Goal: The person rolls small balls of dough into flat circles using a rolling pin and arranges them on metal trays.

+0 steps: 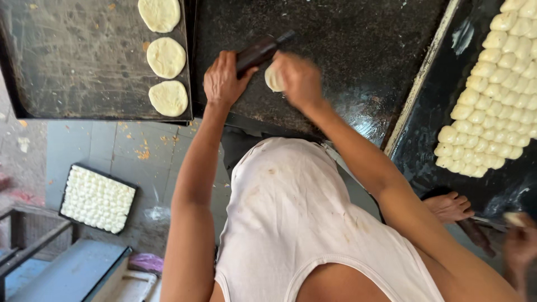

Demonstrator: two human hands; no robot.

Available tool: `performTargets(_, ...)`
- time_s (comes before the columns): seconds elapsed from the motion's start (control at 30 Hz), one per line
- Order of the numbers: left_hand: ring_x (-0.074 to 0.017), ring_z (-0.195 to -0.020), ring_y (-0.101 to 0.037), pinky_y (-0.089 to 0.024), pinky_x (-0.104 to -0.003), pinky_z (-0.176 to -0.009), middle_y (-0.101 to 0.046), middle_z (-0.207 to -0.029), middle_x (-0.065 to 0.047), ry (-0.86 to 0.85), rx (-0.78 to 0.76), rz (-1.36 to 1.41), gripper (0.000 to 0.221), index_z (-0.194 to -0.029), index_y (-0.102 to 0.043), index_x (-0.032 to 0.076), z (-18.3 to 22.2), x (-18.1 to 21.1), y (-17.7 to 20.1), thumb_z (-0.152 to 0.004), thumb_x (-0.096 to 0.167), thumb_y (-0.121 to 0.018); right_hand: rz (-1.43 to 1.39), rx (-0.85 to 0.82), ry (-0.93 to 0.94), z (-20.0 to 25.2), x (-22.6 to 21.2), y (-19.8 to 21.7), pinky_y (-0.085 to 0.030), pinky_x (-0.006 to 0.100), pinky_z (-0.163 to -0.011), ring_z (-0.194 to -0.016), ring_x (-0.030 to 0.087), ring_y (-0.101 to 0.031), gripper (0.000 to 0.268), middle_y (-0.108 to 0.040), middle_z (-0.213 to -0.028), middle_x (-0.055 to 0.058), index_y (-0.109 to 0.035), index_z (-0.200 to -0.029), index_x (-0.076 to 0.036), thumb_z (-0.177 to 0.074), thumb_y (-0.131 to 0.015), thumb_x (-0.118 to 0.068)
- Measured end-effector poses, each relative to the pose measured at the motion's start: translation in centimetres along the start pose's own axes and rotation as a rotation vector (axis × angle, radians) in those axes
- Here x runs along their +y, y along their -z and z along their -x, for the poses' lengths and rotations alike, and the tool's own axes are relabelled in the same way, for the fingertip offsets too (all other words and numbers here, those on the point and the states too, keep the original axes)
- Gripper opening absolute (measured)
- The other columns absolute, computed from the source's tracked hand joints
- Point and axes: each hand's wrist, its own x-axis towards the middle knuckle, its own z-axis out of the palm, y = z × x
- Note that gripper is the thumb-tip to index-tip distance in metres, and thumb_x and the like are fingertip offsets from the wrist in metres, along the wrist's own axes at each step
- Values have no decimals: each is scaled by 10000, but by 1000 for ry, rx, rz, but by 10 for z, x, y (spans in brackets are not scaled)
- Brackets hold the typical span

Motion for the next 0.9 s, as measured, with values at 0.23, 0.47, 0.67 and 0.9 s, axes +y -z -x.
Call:
performTargets(0.23, -303, -648, -716, -580, -436, -511, -672, -973, -143, -119, -263, 4, 767, -1055, -618, 29, -21, 9, -6, -848, 767, -651, 47, 106, -209, -39, 71, -30, -490, 396, -535, -566, 255, -656, 308, -700, -718, 101, -681, -914, -75, -1104, -540, -271)
performTargets(0.47, -364, -815, -711, -579, -502, -643, -673, -1037, -161, -61, -296, 114, 817, -1197, -629, 10, -49, 2, -6, -889, 767, -625, 75, 188, -147, -43, 77, -29, -500, 442, -648, -695, 333, -664, 323, -686, -784, 157, -670, -1008, -42, -1143, -496, -278)
performTargets(0.67, -318, -934, -645, -550, -474, -744, -598, -1024, -111, 23, -116, 98, 508, -1062, -641, 60, 52, 7, 16, -842, 484, -815, -585, 199, -359, 15, 35, -12, -537, 322, -851, -884, 249, -641, 518, -658, -1033, 60, -306, -1512, -83, -1077, -514, -273)
performTargets(0.9, -343, -908, -640, -561, -440, -674, -555, -1095, -169, 373, -49, 90, 505, -1092, -586, 10, 53, -5, 14, -885, 421, -792, 95, -586, 35, -55, 22, -12, -511, 386, -853, -947, 192, -679, 213, -712, -985, 35, -665, -1100, -102, -966, -738, -251)
